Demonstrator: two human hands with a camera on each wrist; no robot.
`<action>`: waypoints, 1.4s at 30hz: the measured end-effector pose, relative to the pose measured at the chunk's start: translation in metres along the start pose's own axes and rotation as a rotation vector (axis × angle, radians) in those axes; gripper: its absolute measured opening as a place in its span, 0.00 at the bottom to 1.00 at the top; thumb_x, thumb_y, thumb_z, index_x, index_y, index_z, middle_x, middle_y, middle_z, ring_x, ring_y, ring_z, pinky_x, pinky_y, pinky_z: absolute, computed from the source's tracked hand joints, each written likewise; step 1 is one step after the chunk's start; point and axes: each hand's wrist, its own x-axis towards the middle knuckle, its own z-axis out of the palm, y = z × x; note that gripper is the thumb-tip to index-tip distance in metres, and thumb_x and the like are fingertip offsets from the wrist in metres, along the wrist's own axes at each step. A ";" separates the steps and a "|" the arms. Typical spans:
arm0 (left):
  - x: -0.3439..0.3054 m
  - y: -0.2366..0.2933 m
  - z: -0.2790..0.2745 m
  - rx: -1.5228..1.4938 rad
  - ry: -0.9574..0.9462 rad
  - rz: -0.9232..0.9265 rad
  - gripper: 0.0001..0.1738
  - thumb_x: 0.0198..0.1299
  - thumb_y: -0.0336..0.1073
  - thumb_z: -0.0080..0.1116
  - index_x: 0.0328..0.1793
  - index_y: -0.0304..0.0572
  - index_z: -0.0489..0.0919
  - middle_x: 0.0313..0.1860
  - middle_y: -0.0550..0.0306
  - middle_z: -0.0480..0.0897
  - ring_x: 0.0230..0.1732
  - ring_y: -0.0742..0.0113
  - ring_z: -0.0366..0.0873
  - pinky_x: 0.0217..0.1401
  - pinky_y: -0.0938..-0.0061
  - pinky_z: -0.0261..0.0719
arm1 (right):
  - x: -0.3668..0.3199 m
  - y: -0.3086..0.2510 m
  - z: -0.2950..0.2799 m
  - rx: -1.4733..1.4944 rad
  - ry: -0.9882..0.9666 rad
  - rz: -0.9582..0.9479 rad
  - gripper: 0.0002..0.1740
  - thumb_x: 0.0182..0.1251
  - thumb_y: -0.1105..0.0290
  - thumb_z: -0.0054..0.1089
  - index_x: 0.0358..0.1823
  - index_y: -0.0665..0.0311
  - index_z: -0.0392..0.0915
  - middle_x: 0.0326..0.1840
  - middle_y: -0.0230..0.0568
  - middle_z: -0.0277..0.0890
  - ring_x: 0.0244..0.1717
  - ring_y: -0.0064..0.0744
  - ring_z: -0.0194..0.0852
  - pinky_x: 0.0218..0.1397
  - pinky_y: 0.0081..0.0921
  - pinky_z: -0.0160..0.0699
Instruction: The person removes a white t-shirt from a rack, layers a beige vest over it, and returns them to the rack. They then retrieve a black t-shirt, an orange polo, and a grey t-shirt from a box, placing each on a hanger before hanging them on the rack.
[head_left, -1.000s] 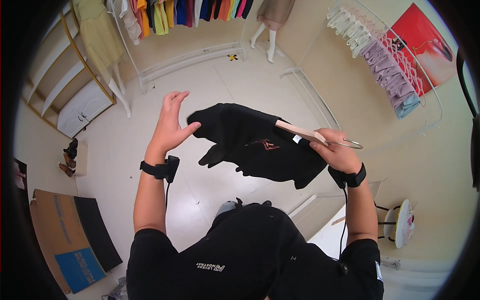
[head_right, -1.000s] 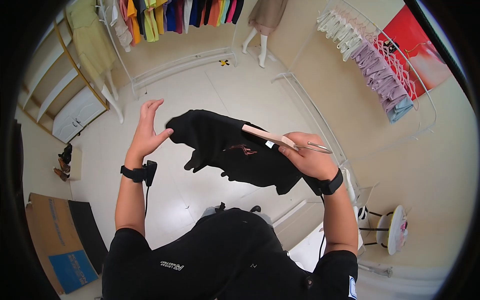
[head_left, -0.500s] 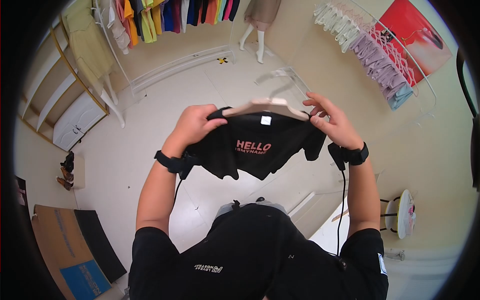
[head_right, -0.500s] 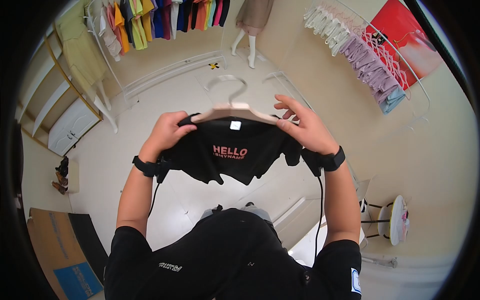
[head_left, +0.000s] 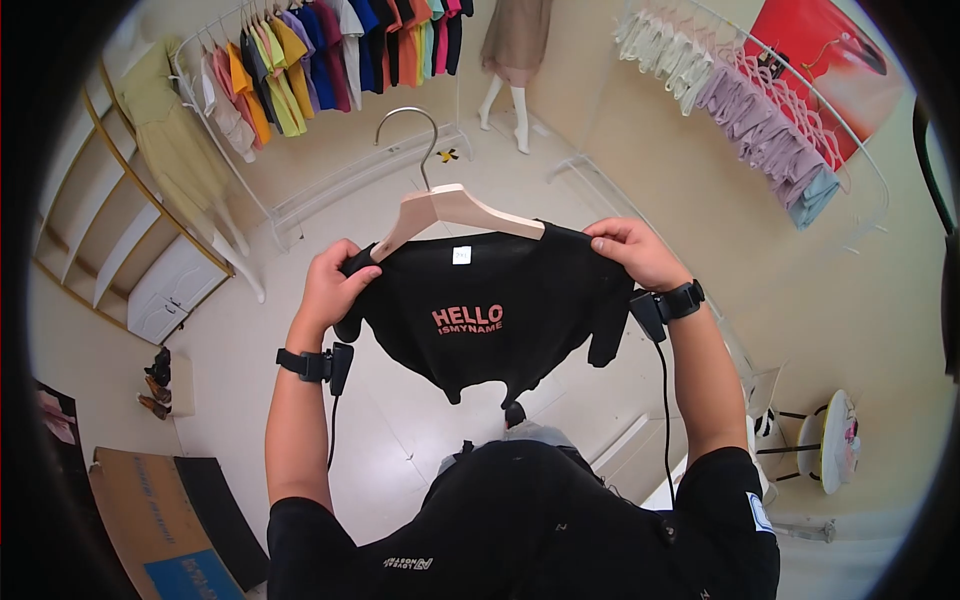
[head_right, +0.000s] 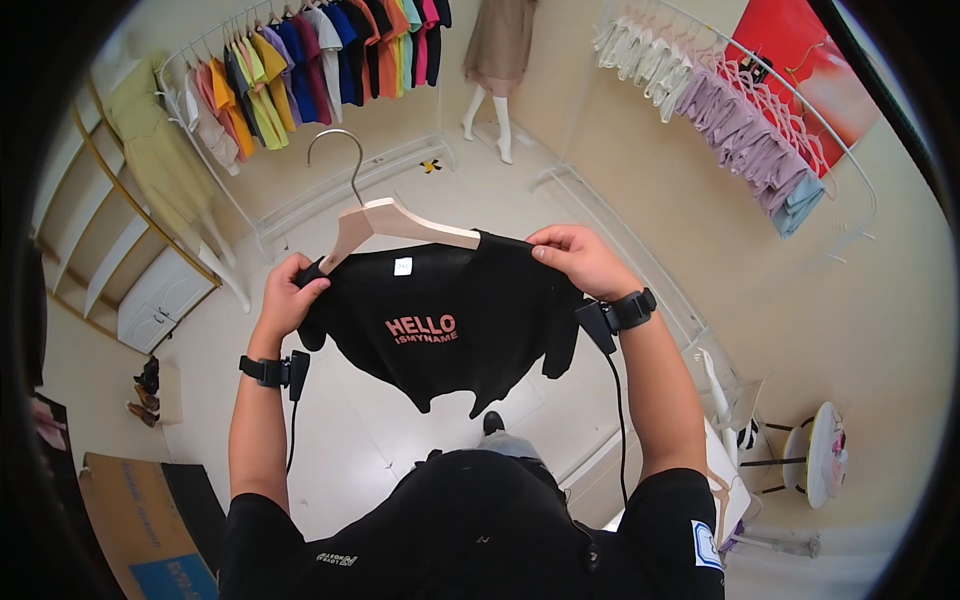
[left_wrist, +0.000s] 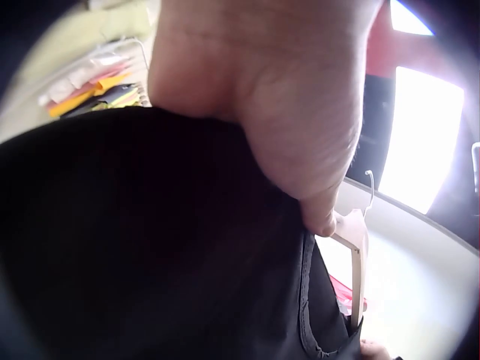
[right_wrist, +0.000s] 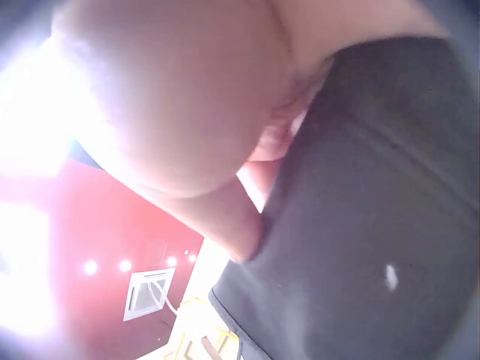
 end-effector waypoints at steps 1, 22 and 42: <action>0.004 0.003 0.000 0.018 -0.024 -0.020 0.17 0.48 0.37 0.69 0.28 0.37 0.70 0.20 0.64 0.70 0.24 0.75 0.64 0.28 0.78 0.66 | 0.009 0.004 -0.004 -0.008 -0.028 0.004 0.10 0.61 0.72 0.58 0.42 0.67 0.77 0.38 0.32 0.78 0.39 0.21 0.73 0.45 0.22 0.72; 0.063 0.000 -0.015 0.332 0.156 -0.120 0.14 0.54 0.39 0.65 0.33 0.36 0.74 0.20 0.51 0.74 0.22 0.61 0.67 0.28 0.73 0.68 | 0.199 -0.038 0.000 -0.698 -0.247 -0.501 0.15 0.59 0.68 0.58 0.45 0.67 0.73 0.35 0.48 0.76 0.38 0.45 0.74 0.42 0.33 0.71; 0.123 -0.195 -0.202 0.721 0.517 -0.055 0.18 0.50 0.47 0.64 0.36 0.43 0.75 0.26 0.52 0.77 0.28 0.48 0.76 0.29 0.62 0.73 | 0.429 -0.094 0.165 -0.696 -0.218 -0.652 0.11 0.59 0.69 0.60 0.39 0.67 0.73 0.31 0.49 0.75 0.34 0.46 0.74 0.38 0.32 0.72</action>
